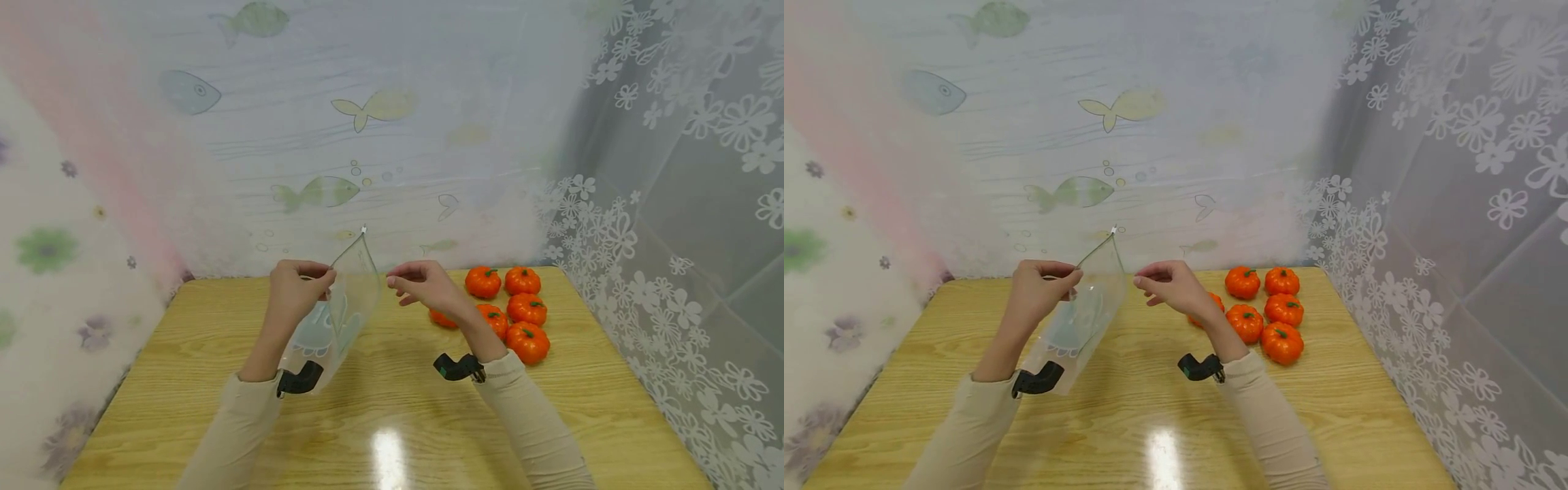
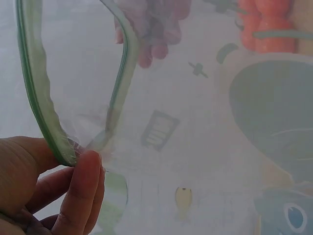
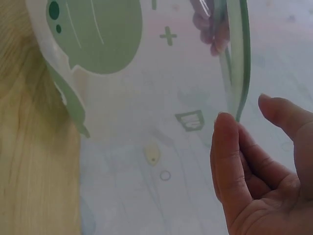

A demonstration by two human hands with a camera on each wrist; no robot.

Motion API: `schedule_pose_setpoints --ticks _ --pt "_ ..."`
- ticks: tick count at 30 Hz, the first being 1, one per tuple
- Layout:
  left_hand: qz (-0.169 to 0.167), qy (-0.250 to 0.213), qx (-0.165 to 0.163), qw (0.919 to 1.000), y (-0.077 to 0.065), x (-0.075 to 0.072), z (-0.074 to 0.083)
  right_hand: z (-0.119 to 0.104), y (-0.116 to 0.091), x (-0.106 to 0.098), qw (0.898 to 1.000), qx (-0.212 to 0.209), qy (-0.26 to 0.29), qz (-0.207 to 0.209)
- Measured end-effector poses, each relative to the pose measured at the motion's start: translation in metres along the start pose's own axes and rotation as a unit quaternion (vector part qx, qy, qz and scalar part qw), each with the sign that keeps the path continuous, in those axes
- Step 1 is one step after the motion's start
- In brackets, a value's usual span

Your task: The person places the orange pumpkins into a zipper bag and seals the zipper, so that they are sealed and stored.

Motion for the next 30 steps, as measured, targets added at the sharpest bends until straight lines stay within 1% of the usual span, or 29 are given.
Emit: schedule_pose_setpoints --ticks 5,8,13,17,22,27,30 --pt "0.004 0.013 0.008 0.9999 -0.001 0.001 0.001 0.001 -0.003 -0.003 1.000 -0.016 -0.003 0.010" --pt "0.004 0.013 0.011 0.9999 -0.001 0.002 0.001 0.002 -0.005 -0.007 0.999 -0.031 -0.003 0.025" --pt "0.003 0.011 0.016 0.9998 -0.002 0.001 0.002 0.009 -0.009 -0.018 0.996 -0.064 0.012 0.062" --pt "0.001 0.006 0.014 0.9999 -0.002 0.001 0.002 0.022 -0.012 -0.025 0.991 -0.082 0.024 0.099" --pt "-0.005 -0.003 0.017 0.9998 -0.003 0.001 0.000 0.046 -0.019 -0.031 0.987 -0.078 0.048 0.133" --pt "-0.011 -0.022 0.012 0.9996 -0.002 0.002 -0.003 0.071 -0.028 -0.036 0.985 -0.056 0.058 0.149" --pt "-0.010 -0.035 0.011 0.9993 -0.002 0.003 -0.005 0.084 -0.032 -0.039 0.984 -0.042 0.064 0.162"
Point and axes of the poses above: each hand's wrist, its own y-axis towards the middle knuckle, its own x-axis out of the palm, z = x × y, the point moved 9 cm from there along y, towards the middle knuckle, and after that the axes turned 8 degrees about y, right-handed, at the moved point
